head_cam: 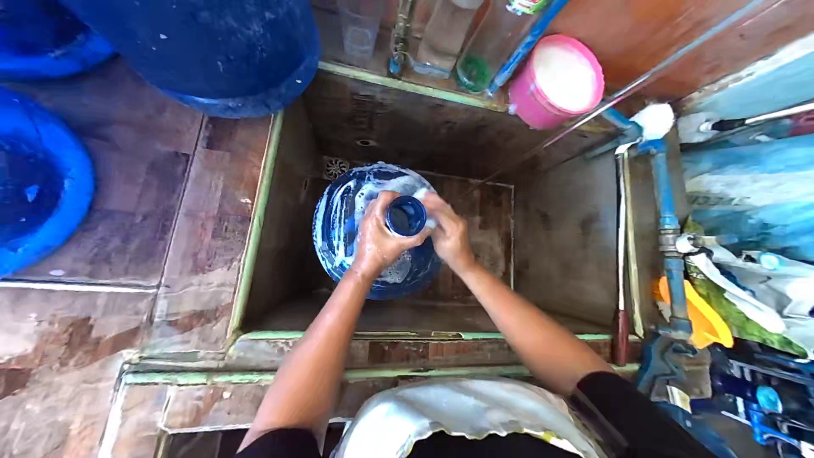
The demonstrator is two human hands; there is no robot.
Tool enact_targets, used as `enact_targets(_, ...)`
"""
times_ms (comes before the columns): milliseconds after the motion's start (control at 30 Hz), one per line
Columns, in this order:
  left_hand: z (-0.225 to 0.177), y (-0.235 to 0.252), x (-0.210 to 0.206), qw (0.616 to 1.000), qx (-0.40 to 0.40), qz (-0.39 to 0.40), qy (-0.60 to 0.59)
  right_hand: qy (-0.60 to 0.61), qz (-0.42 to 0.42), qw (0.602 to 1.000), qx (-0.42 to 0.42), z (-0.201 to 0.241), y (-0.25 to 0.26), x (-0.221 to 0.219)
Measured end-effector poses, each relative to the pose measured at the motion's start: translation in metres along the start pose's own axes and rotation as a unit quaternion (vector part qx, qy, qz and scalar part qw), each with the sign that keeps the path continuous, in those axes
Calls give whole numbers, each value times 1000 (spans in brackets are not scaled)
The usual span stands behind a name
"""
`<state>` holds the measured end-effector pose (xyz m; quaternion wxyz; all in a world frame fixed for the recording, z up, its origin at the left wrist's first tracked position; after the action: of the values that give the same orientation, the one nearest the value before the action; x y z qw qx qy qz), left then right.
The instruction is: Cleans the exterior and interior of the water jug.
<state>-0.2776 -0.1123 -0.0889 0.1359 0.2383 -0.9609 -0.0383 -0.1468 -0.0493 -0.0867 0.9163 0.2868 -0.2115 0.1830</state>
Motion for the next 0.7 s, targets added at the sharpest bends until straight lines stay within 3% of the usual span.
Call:
enact_targets(100,-14,-9,-30,983,9,181,16,-11,28,992,-123,-50,44,-4)
enact_targets(167,-15,-17,-33,967,32,250,19,-39,40,992,-113,-38,29,4)
enact_targets(233,1,-9,-5,987,47,152,-4,-56,30,997,-46,-16,-18,7)
enact_targets(300,15,-6,28,999,21,-35,-11,-55,25,998,-20,6,-67,5)
enact_targets(367,14,-9,30,995,-5,-95,-6,-48,1,998,-31,17,-75,7)
enact_targets(433,3,-9,17,999,-13,-44,-10,-42,8,997,-57,9,-43,7)
enact_targets(600,-29,-28,-51,974,-1,223,28,-34,92,995,-21,-15,58,-18)
enact_targets(667,-31,-40,-51,965,3,262,27,-61,75,995,-16,-1,36,-7)
enact_targets(700,-27,-42,-42,971,9,238,18,-71,61,996,-12,9,11,3)
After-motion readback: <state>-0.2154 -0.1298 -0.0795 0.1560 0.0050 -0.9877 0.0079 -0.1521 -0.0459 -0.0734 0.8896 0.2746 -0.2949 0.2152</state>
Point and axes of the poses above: each hand's wrist, its own y-axis towards the middle knuckle, its own x-axis out of the back of the hand, z = x × y, the point moved 10 cm from there along y, towards the middle knuckle, and after that the axes turned 7 degrees about -z, right-handed, at the moved point
